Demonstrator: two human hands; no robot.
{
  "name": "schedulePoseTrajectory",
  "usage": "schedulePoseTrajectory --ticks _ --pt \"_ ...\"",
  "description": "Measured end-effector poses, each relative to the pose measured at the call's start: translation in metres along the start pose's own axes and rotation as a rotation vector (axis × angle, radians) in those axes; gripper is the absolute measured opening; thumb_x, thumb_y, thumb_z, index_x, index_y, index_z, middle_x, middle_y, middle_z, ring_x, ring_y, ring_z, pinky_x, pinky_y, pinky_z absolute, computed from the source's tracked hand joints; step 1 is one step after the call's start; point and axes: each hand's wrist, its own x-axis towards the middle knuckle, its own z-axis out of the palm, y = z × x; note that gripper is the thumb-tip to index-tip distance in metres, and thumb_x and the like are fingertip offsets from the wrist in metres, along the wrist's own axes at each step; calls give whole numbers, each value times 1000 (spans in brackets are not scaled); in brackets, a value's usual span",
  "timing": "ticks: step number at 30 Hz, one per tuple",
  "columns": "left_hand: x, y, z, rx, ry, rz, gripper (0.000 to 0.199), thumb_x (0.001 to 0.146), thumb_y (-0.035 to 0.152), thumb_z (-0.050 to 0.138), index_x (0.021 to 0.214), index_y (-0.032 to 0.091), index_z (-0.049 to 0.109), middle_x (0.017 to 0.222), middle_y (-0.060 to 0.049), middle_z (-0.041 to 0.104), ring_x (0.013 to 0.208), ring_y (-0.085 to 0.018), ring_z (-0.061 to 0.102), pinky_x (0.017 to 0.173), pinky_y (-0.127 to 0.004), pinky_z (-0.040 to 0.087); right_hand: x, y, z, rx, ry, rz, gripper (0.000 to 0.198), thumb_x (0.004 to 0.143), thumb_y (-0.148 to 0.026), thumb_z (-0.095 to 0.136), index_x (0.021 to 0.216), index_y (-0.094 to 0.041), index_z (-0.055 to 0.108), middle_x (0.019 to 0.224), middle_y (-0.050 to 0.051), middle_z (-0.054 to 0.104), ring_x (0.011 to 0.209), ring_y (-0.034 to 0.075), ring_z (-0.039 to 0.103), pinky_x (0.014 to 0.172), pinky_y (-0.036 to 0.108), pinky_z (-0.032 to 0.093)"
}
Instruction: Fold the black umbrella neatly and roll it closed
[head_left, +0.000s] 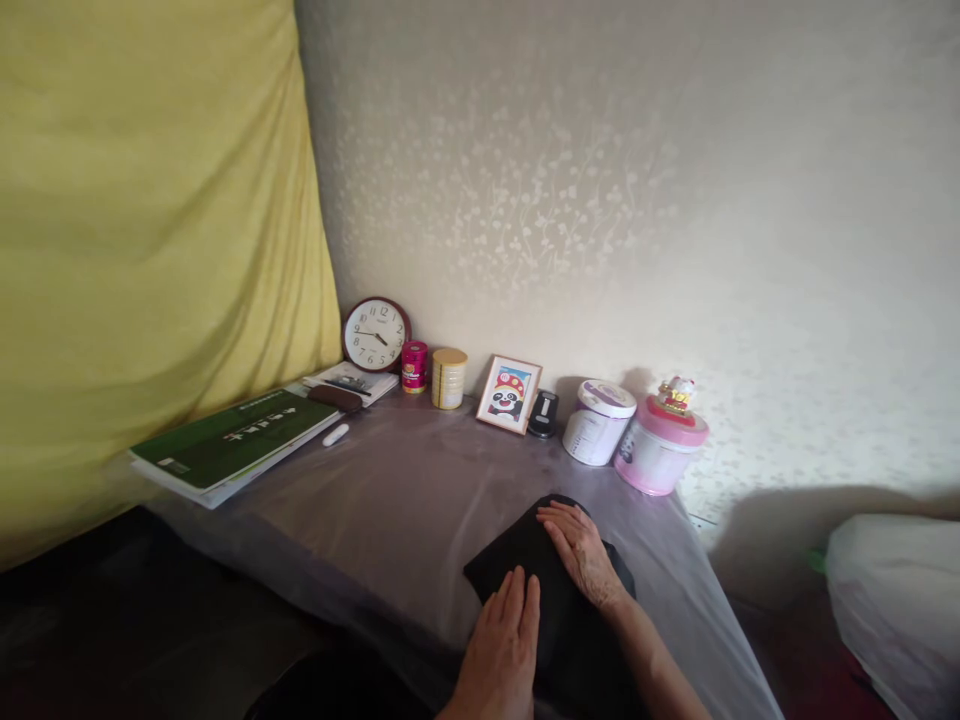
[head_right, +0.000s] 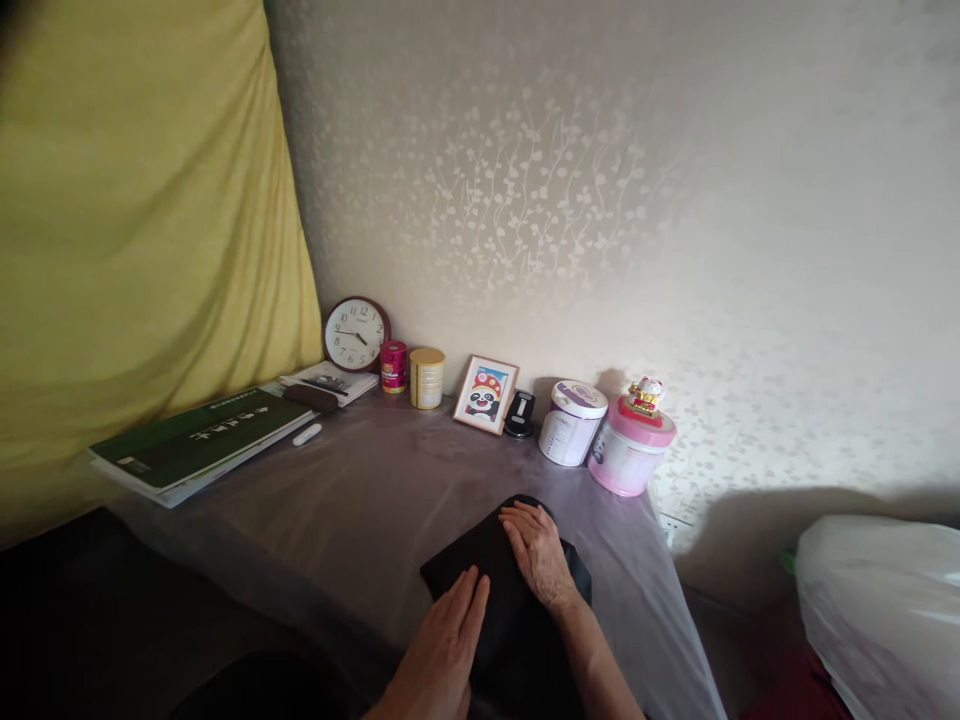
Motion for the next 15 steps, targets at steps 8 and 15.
schedulePoseTrajectory --ticks 8,15 --pt "1 9 -12 34 -9 -50 71 72 3 33 140 9 14 147 -16 19 134 -28 23 107 -44 31 21 26 -8 -41 71 181 44 93 -41 28 105 -19 64 109 9 66 105 23 59 95 44 42" --pt "1 0 0 -11 30 -36 81 66 7 42 141 8 11 148 -16 18 135 -28 22 108 -41 30 -8 -25 -16 32 9 41 35 94 -35 34 106 -23 64 107 6 67 112 21 54 100 41 39"
